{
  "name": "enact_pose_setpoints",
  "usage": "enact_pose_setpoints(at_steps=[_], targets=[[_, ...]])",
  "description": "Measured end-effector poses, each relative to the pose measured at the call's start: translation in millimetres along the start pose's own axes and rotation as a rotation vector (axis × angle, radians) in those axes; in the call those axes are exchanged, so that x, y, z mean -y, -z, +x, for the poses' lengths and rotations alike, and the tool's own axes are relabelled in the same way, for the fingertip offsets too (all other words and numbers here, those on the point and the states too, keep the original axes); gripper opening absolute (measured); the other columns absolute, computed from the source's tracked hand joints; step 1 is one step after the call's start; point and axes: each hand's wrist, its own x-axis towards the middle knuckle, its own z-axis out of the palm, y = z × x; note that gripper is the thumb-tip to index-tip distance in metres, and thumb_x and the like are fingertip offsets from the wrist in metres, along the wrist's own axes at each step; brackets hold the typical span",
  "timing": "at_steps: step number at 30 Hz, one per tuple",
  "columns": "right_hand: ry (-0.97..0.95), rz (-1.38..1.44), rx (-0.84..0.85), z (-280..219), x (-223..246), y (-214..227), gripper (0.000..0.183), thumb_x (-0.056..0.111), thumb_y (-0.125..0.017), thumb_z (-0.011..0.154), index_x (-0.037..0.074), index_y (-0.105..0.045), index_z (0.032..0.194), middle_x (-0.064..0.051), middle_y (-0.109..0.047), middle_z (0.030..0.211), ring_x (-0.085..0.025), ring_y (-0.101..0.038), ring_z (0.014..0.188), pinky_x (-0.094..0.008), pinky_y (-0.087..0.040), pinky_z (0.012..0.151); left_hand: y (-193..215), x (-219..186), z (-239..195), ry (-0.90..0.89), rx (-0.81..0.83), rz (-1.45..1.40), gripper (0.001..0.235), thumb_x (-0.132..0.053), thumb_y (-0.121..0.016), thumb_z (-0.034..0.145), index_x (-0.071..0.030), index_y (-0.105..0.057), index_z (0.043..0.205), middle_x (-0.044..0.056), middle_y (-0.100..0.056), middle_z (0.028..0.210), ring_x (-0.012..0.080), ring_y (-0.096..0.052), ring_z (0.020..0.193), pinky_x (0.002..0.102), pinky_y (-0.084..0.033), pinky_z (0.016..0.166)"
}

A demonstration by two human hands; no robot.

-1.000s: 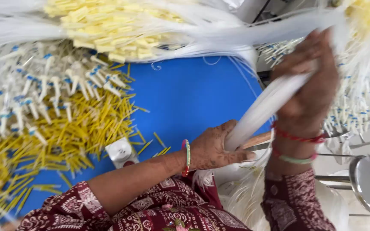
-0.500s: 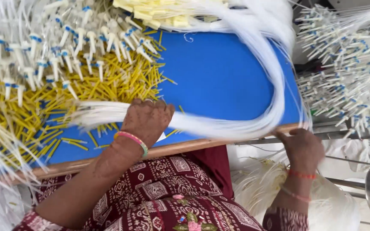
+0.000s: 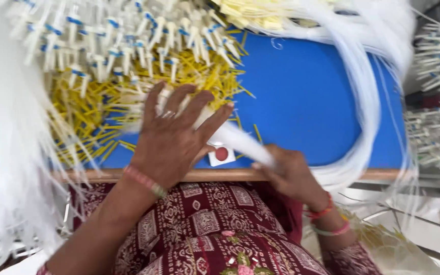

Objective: The person is sorting and bundling white fiber-like materials on a blue workbench alongside small yellow components.

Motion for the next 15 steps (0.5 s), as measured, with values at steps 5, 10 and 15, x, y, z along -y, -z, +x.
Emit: enact_pose_setpoints(at_steps=[5, 10, 15], targets=[[-0.255, 0.455, -0.012, 6.8, -15.8, 17.4, 0.034, 0.030, -0.070, 0.093, 0.002, -0.072, 0.111, -0.005, -0.066, 0.073, -0.016, -0.060, 0.063, -0.032, -0.049, 0.056, -14.4, -29.6, -49.2, 0.247, -0.273, -0.398, 0.048, -0.053, -0.076, 0.096, -0.018, -0.064, 0.125, 0.007, -0.066, 0.119, 0.0281, -0.066, 0.107, 0.051, -0.051, 0.093], [-0.252, 0.785, 0.311, 14.0, -4.0, 1.3, 0.035, 0.034, -0.068, 0.102, 0.000, -0.073, 0.095, -0.007, -0.068, 0.071, -0.014, -0.064, 0.064, -0.029, -0.051, 0.057, -77.4, -61.8, -30.3, 0.673, 0.112, -1.796, 0.068, -0.050, -0.074, 0.094, 0.004, -0.057, 0.132, 0.030, -0.062, 0.128, 0.0423, -0.063, 0.115, 0.056, -0.058, 0.097], [0.142, 0.300, 0.112, 25.0, 56.6, 26.8, 0.055, 0.037, -0.074, 0.088, -0.006, -0.064, 0.120, -0.018, -0.069, 0.101, -0.025, -0.066, 0.083, -0.035, -0.052, 0.071, -65.4, -56.8, -12.0, 0.908, 0.172, -2.132, 0.062, -0.052, -0.072, 0.089, -0.003, -0.065, 0.126, 0.021, -0.063, 0.136, 0.0321, -0.058, 0.128, 0.053, -0.055, 0.103]])
